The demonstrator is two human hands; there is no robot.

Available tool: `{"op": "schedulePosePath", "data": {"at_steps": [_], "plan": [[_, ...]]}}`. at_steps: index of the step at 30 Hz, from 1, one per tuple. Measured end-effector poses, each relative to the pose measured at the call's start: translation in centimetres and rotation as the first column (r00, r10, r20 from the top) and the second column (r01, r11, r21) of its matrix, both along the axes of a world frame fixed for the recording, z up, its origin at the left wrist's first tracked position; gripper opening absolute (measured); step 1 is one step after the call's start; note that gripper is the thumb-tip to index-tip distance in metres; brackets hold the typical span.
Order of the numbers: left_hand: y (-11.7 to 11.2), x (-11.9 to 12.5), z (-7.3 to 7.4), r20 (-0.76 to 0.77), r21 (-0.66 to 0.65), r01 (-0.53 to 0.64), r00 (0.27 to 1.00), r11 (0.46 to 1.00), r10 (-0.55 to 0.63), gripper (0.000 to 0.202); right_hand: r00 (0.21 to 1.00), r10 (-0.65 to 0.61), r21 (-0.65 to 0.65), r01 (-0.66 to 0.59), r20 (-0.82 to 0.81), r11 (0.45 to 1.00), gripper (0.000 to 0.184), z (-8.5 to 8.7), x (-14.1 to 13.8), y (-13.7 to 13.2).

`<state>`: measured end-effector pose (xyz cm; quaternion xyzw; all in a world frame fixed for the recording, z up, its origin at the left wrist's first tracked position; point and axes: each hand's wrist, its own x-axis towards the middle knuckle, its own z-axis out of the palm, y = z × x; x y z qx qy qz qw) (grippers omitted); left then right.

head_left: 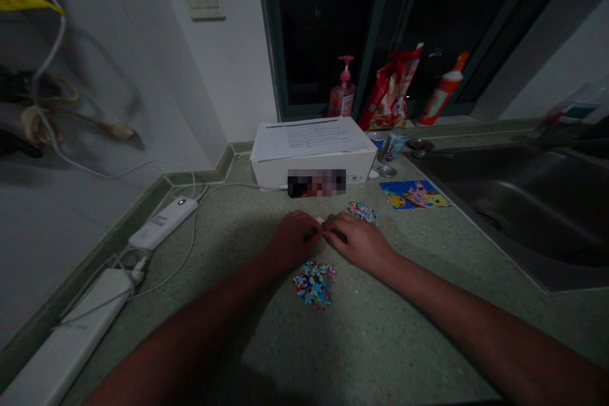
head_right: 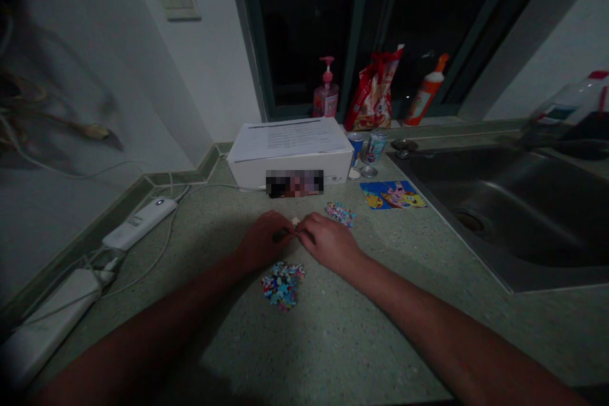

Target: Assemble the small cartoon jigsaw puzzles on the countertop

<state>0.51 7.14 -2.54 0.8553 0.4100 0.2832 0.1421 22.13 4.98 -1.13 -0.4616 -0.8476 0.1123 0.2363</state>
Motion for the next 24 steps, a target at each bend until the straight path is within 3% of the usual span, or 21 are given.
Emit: {"op": "schedulePosePath", "data": {"at_steps": [24], "plan": [[-0.31, 0.01, 0.02, 0.07, 0.027, -0.007, 0.998, 1.0, 0.005, 0.01, 0.996, 0.013, 0.013, -0.012, -0.092, 1.0, 0.013, 0.48, -0.07, -0.17]]}}
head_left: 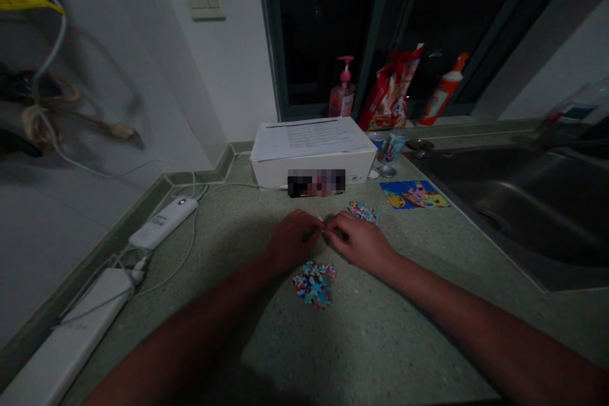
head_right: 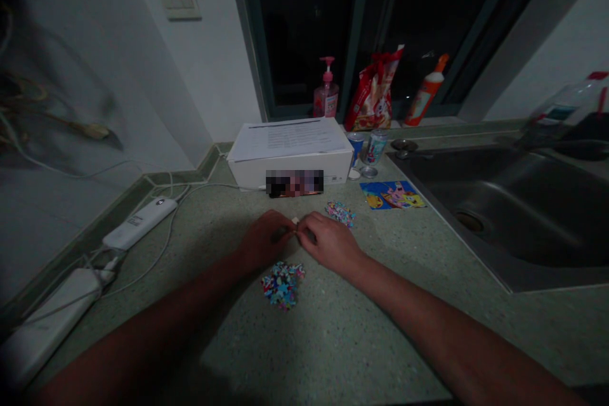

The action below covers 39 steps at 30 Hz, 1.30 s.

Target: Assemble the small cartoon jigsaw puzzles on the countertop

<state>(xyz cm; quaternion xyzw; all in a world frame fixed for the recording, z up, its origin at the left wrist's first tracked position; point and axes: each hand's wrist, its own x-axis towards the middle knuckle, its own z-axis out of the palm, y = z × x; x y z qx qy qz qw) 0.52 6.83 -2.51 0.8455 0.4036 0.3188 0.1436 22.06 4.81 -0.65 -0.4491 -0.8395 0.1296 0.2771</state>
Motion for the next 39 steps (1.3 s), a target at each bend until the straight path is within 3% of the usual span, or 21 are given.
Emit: {"op": "schedulePosePath", "data": {"at_steps": [6, 15, 26, 32, 39], "plan": [[0.04, -0.02, 0.01, 0.019, 0.012, -0.005, 1.0, 1.0, 0.005, 0.013, 1.0, -0.006, -0.003, 0.006, -0.008, 1.0, 0.011, -0.21, 0.07, 0.11], [-0.15, -0.12, 0.22, 0.021, 0.059, -0.016, 1.0, 0.998, 0.014, 0.011, 0.995, -0.037, -0.11, 0.026, -0.092, 0.994, 0.02, -0.22, 0.01, 0.25], [-0.07, -0.17, -0.15, 0.053, 0.318, 0.055, 0.996, 0.946, -0.076, 0.017, 0.984, -0.046, -0.21, 0.008, -0.174, 0.978, 0.022, -0.7, -0.05, 0.79], [-0.08, -0.09, -0.13, 0.107, 0.301, 0.029, 0.992, 0.953, -0.064, 0.015, 0.971, -0.068, -0.168, 0.03, -0.228, 0.985, 0.017, -0.92, -0.02, 0.72], [0.02, -0.14, -0.22, 0.093, 0.181, -0.014, 0.996, 0.983, -0.003, 0.011, 0.975, -0.059, -0.087, 0.041, -0.212, 0.995, 0.013, -0.67, -0.02, 0.52]]}}
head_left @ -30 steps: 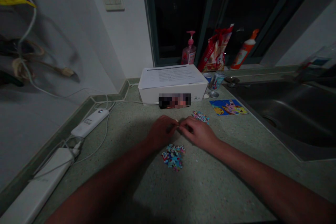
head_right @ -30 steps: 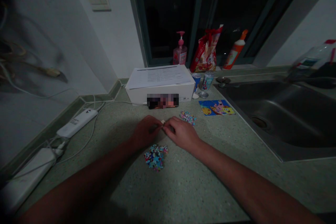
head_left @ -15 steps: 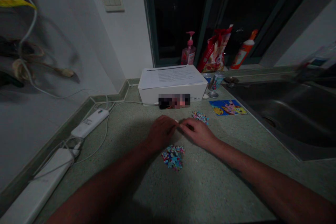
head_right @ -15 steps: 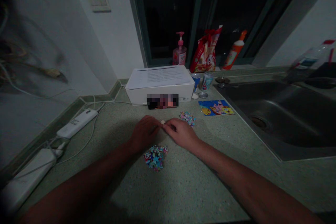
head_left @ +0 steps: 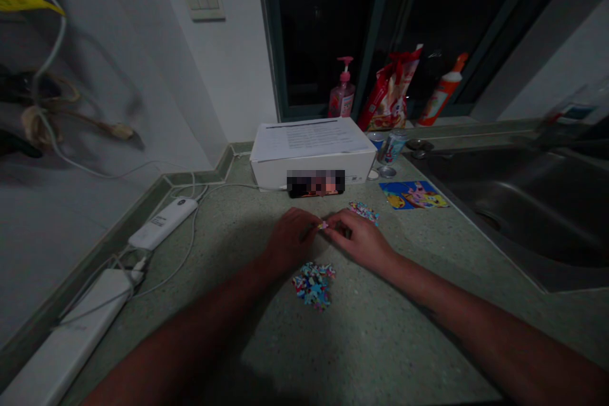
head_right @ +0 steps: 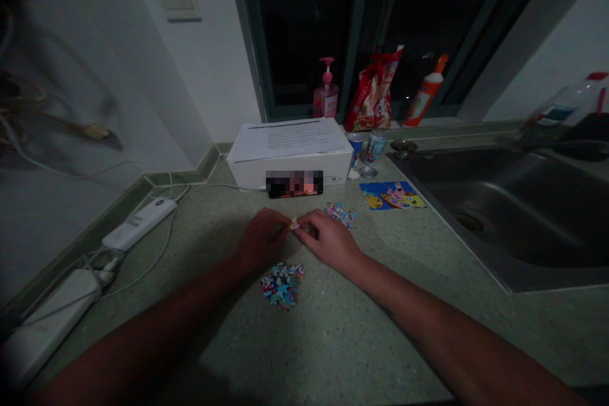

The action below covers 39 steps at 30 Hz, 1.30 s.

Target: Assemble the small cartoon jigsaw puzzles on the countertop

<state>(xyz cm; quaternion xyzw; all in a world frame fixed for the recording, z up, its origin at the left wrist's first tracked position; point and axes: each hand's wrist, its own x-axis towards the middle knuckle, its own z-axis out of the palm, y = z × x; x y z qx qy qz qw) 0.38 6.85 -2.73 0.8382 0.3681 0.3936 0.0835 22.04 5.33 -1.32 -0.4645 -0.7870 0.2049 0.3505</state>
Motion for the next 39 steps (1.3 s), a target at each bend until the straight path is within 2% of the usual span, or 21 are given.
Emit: {"op": "schedulePosePath", "data": {"at_steps": [9, 14, 22, 32, 35, 39], "plan": [[-0.2, 0.0, 0.2, 0.013, -0.053, -0.035, 0.999, 0.998, 0.036, 0.01, 1.0, 0.01, 0.01, -0.01, 0.022, 1.0, 0.012, 0.2, 0.1, 0.0], [-0.1, 0.0, 0.1, 0.05, -0.032, -0.023, 0.998, 0.999, 0.025, 0.013, 0.999, 0.006, 0.023, -0.006, 0.034, 1.0, 0.014, 0.1, 0.1, 0.0], [-0.2, 0.0, 0.1, 0.067, -0.049, -0.037, 0.997, 0.998, 0.04, 0.013, 0.999, 0.024, 0.044, -0.025, 0.028, 0.999, 0.023, 0.5, 0.1, -0.1], [-0.5, 0.1, 0.4, 0.036, -0.098, -0.043, 0.998, 0.994, 0.046, 0.014, 0.997, 0.052, 0.079, -0.057, 0.062, 0.995, 0.017, 1.0, 0.2, -0.2], [-0.2, 0.1, 0.4, 0.018, -0.095, -0.071, 0.997, 0.993, 0.072, 0.016, 0.995, -0.015, 0.086, 0.006, 0.104, 0.996, 0.019, 1.6, 0.9, 0.2], [0.3, 0.0, 0.0, -0.053, -0.1, -0.16, 0.986, 0.982, 0.156, 0.023, 0.961, -0.216, 0.109, 0.199, 0.173, 0.974, 0.021, 2.4, 3.2, 1.8]]}}
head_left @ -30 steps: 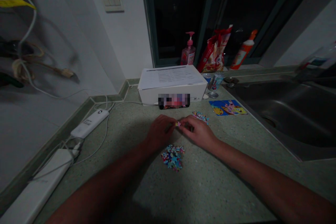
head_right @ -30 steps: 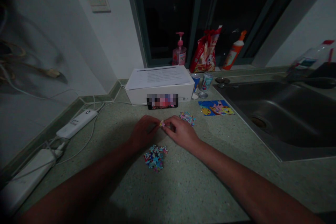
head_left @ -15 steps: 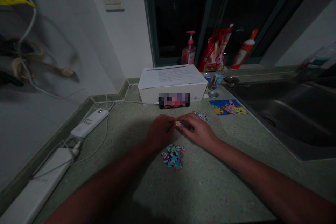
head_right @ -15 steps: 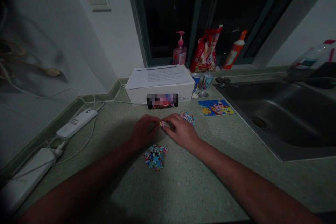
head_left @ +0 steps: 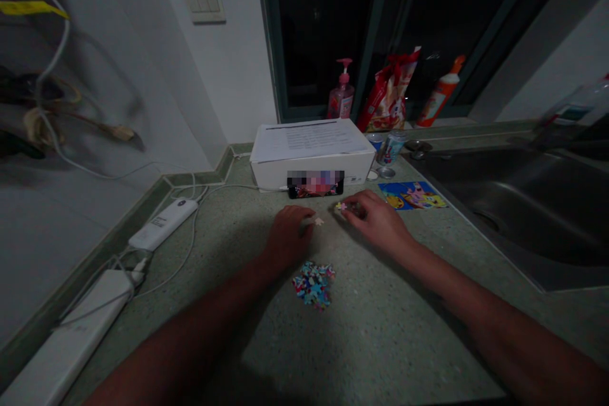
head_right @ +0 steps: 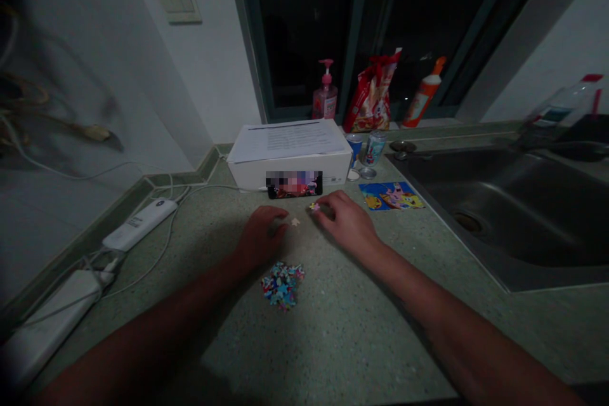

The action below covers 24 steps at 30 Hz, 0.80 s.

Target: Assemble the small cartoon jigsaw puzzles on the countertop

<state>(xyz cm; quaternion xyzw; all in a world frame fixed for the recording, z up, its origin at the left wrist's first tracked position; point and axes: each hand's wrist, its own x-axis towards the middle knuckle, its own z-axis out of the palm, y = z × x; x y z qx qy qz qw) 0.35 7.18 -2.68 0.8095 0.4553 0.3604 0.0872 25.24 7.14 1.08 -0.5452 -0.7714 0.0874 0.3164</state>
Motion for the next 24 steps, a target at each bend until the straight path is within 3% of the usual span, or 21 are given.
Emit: {"op": "schedulePosePath", "data": {"at_steps": [4, 8, 14, 20, 24], "plan": [[0.4, 0.0, -0.4, -0.07, -0.047, -0.027, 0.997, 0.999, 0.023, 0.027, 0.977, -0.167, -0.095, 0.181, 0.131, 0.979, 0.021, 0.8, 2.8, 1.6], [0.4, 0.1, -0.6, -0.156, -0.056, 0.033, 0.987, 0.998, -0.042, 0.031, 0.946, -0.219, -0.201, 0.269, 0.238, 0.942, 0.024, 1.2, 4.4, 2.4], [0.2, 0.2, -0.5, -0.25, -0.07, 0.055, 0.966, 0.996, -0.071, 0.033, 0.94, -0.169, -0.226, 0.241, 0.297, 0.944, 0.021, 0.6, 4.6, 2.5], [0.1, 0.4, -0.3, -0.234, -0.078, 0.04, 0.971, 0.996, -0.057, 0.035, 0.924, -0.107, -0.214, 0.196, 0.367, 0.957, 0.02, -0.4, 4.4, 2.3], [0.2, 0.4, -0.3, -0.249, -0.067, 0.046, 0.967, 0.997, -0.061, 0.032, 0.927, -0.141, -0.146, 0.202, 0.348, 0.969, 0.019, 0.0, 3.8, 1.8]]}}
